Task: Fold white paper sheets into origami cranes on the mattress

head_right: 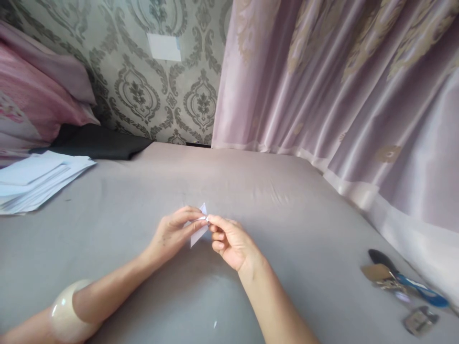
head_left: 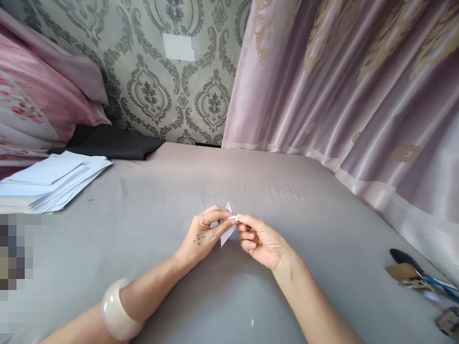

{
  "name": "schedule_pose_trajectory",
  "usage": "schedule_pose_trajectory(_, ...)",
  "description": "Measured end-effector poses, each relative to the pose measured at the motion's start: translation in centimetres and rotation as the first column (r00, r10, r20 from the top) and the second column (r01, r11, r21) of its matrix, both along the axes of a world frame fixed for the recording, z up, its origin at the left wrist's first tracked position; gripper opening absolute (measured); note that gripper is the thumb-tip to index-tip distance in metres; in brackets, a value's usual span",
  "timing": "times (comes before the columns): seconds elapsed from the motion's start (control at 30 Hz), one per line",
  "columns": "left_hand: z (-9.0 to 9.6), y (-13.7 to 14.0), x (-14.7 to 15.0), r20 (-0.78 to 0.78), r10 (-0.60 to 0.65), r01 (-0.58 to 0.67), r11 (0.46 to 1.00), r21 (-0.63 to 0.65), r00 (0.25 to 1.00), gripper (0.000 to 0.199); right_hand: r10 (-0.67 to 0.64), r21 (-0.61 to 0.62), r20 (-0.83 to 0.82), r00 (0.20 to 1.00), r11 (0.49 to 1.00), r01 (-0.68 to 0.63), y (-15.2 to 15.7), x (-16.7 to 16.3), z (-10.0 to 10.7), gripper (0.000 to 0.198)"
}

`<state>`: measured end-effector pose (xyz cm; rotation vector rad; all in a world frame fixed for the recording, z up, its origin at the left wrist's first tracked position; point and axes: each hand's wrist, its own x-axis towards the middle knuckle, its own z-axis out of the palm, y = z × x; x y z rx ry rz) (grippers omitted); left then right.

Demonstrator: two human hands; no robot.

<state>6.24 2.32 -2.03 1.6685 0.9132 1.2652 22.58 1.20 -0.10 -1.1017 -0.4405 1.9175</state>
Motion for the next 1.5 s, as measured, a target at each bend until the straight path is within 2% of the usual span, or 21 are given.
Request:
schedule_pose_trajectory(0.2,0.0,0.0,0.1,0.016,0.0,0.0,0.999,-0.042,1.0,0.008,-0.062,0.115,0.178,0.982,0.992,0.041,-0.4,-0.5,0.5,0.028)
schedule_pose_trajectory(0.37,0.1,-0.1,0.1,-0.004,0.012,-0.012,0.997,-0.079,1.0,0.011,-0.111,0.231,0.355,0.928,0.973,0.028,-0.8,-0.9,0.8,0.028)
schedule_pose_trajectory(0.53,0.4,-0.2,0.1,-0.001,-0.022,0.022,0.994,-0.103,1.0,0.011,-0.117,0.219,0.452,0.884,0.976,0.017,-0.9,-0.9,0.8,0.025)
schedule_pose_trajectory(0.7,0.5,-0.3,0.3,0.022,-0.013,0.016,0.985,-0.175,1.0,0.013,-0.124,0.202,0.426,0.896,0.978,0.039,-0.8,-0.8,1.0,0.028)
schedule_pose_trajectory(0.9,0.6,-0.5,0.4,0.045,0.011,-0.001,0.977,-0.214,0.999,0.011,-0.033,0.164,0.278,0.96,0.986,-0.014,-0.7,-0.5,1.3,0.024)
schedule_pose_trajectory(1.1,0.5,-0.7,0.3,0.007,0.028,-0.026,0.991,-0.134,1.0,0.013,0.032,0.101,0.19,0.981,0.994,-0.052,-0.5,-0.2,1.3,0.02)
schedule_pose_trajectory(1.27,0.6,-0.4,0.2,-0.026,0.075,-0.078,0.989,-0.127,0.997,0.014,-0.014,0.193,0.259,0.966,0.981,-0.038,-0.6,-0.2,1.1,0.027)
schedule_pose_trajectory(1.37,0.5,-0.1,0.2,-0.006,0.136,-0.134,0.97,-0.201,0.991,0.017,-0.058,0.217,0.3,0.952,0.976,-0.009,-0.6,-0.3,1.0,0.031)
schedule_pose_trajectory(1.5,0.2,0.2,0.4,0.071,0.164,-0.136,0.945,-0.297,0.984,0.022,-0.095,0.252,0.375,0.922,0.968,-0.003,-0.4,-0.5,0.3,0.031)
